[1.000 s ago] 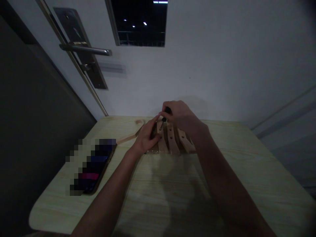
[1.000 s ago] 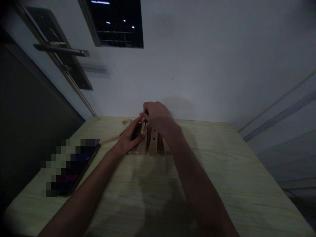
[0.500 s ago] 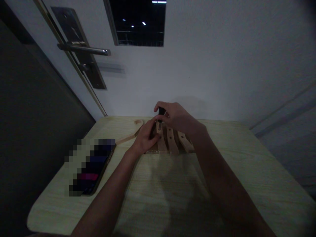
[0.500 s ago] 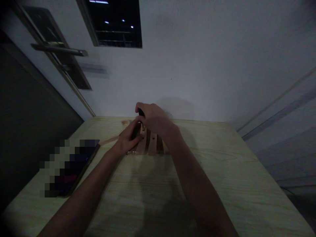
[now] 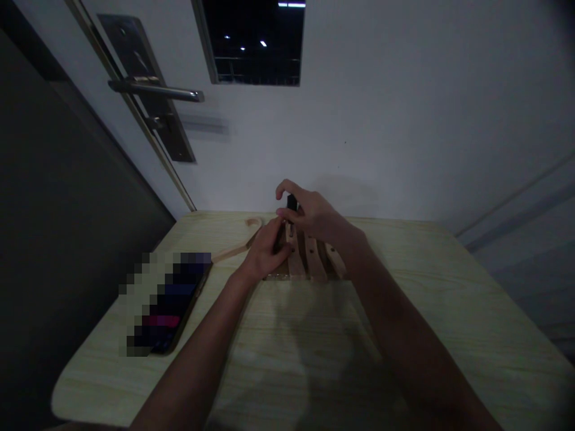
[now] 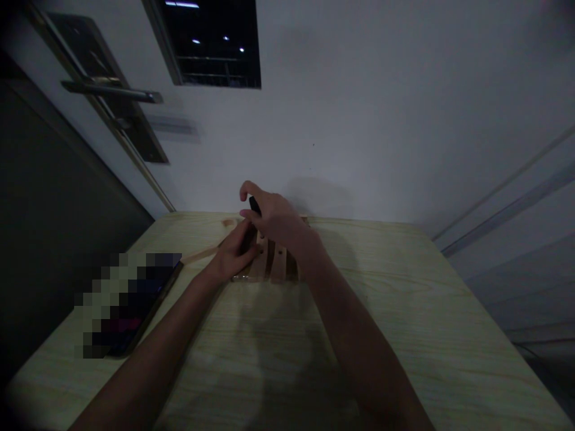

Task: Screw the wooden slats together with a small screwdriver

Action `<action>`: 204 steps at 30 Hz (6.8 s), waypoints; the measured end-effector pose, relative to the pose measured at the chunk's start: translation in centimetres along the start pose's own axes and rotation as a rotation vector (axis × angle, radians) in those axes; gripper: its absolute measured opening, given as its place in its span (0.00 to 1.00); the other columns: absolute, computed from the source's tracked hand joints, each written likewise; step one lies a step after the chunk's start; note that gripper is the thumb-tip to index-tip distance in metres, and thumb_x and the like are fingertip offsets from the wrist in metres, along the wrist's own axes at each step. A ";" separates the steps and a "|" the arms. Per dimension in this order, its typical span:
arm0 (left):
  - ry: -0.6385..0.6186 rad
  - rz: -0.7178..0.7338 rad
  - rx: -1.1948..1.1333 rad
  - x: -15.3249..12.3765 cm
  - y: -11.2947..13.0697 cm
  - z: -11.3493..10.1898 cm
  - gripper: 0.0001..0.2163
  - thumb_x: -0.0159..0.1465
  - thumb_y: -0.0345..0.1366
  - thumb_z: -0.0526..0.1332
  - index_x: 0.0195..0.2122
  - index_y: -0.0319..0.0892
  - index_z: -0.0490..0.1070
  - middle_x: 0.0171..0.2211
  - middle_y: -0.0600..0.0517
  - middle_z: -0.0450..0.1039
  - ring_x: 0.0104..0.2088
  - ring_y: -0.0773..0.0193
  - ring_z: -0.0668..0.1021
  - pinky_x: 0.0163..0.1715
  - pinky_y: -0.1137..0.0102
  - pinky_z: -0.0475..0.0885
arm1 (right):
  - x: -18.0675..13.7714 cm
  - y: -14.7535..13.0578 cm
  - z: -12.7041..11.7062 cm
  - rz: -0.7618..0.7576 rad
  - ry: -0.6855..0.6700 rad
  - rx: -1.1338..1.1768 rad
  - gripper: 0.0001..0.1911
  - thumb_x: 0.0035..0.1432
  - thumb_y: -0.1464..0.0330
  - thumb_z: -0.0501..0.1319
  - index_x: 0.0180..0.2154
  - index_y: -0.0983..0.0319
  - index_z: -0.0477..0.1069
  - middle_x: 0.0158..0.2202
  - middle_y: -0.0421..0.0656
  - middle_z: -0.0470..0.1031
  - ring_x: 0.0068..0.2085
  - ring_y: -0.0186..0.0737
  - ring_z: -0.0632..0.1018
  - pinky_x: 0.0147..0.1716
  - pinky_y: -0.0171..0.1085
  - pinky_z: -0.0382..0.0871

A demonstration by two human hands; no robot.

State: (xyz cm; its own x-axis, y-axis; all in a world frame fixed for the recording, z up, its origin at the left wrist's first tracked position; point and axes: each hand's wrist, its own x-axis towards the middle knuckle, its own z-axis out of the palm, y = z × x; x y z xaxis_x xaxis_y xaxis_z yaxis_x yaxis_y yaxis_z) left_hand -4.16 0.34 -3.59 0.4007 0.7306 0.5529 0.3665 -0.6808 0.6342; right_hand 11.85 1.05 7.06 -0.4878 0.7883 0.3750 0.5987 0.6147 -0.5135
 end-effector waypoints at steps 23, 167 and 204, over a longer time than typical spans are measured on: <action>0.010 0.041 -0.048 0.0 -0.1 0.1 0.33 0.60 0.39 0.60 0.64 0.45 0.47 0.61 0.41 0.59 0.58 0.48 0.65 0.57 0.50 0.60 | -0.2 -0.1 -1.3 0.057 -0.014 -0.196 0.09 0.58 0.65 0.56 0.33 0.63 0.72 0.32 0.42 0.74 0.31 0.33 0.69 0.32 0.34 0.57; -0.004 0.040 -0.037 0.1 0.3 -0.1 0.32 0.60 0.39 0.59 0.64 0.44 0.49 0.61 0.41 0.58 0.59 0.48 0.65 0.58 0.51 0.59 | -0.4 -0.2 -0.8 -0.013 -0.037 -0.218 0.10 0.55 0.73 0.50 0.40 0.64 0.64 0.40 0.47 0.70 0.38 0.38 0.69 0.38 0.34 0.60; 0.013 0.027 -0.042 0.0 0.2 0.0 0.31 0.60 0.40 0.59 0.63 0.43 0.50 0.61 0.41 0.59 0.58 0.48 0.65 0.58 0.53 0.59 | -0.3 -0.4 -0.4 0.034 -0.021 -0.009 0.08 0.58 0.73 0.49 0.40 0.63 0.63 0.24 0.38 0.65 0.25 0.32 0.63 0.28 0.33 0.54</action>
State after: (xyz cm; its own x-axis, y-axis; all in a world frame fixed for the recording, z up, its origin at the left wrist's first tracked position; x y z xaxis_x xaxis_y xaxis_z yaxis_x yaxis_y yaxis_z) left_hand -4.11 0.21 -3.42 0.3985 0.7130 0.5769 0.3203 -0.6976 0.6409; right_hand 11.99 0.63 7.46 -0.4807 0.8079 0.3410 0.6209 0.5882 -0.5182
